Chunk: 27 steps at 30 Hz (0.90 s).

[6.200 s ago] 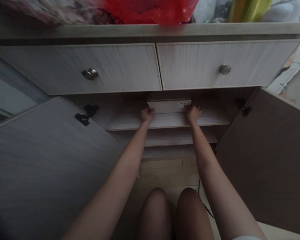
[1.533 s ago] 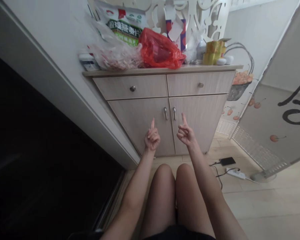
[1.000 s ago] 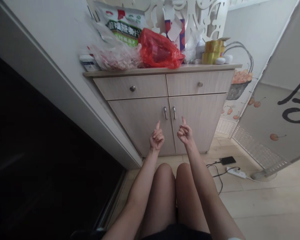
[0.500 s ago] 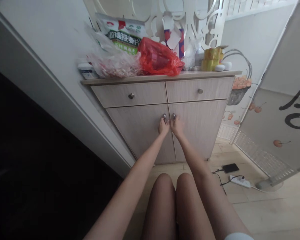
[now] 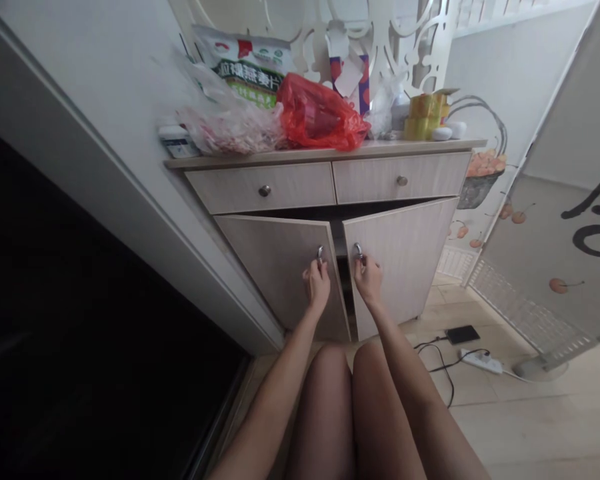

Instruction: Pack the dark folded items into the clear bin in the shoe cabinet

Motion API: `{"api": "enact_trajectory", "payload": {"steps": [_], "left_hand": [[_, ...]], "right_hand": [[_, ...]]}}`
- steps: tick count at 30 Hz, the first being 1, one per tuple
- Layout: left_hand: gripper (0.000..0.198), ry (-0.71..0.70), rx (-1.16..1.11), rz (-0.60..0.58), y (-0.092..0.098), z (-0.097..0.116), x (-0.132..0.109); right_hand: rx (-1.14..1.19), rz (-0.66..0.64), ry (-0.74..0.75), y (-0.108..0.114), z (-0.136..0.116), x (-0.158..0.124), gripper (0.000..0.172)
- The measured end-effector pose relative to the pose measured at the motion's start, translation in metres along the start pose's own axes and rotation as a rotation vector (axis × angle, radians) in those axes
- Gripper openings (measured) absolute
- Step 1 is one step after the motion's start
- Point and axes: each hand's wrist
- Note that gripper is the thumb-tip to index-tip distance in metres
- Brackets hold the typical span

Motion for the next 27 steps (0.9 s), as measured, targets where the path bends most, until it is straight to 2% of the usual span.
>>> {"api": "enact_trajectory", "payload": {"steps": [5, 10, 15, 22, 24, 27], "left_hand": [[0.013, -0.028, -0.038, 0.143, 0.041, -0.02, -0.04], [0.022, -0.09, -0.01, 0.278, 0.087, -0.042, -0.074], [0.025, -0.057, 0.052, 0.361, 0.129, -0.063, -0.098], [0.029, 0.161, 0.182, 0.509, 0.198, -0.116, -0.121], [0.033, 0.235, 0.156, 0.545, 0.22, -0.132, -0.122], [0.034, 0.352, 0.013, 0.586, 0.249, -0.148, -0.118]], "right_hand": [[0.097, 0.164, 0.076, 0.04, 0.025, -0.038, 0.033], [0.057, 0.337, 0.108, 0.093, 0.048, -0.071, 0.031], [-0.01, 0.342, 0.032, 0.147, 0.066, -0.091, 0.036], [-0.104, 0.466, -0.143, 0.213, 0.099, -0.103, 0.041], [-0.136, 0.519, -0.182, 0.235, 0.113, -0.102, 0.044], [-0.142, 0.498, -0.208, 0.27, 0.137, -0.098, 0.039]]}}
Point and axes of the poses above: each hand's wrist, its own x-axis towards the middle knuckle, its own y-axis out of the back of the hand, z = x × y, and after that the axes turned 9 degrees about -y, right-handed
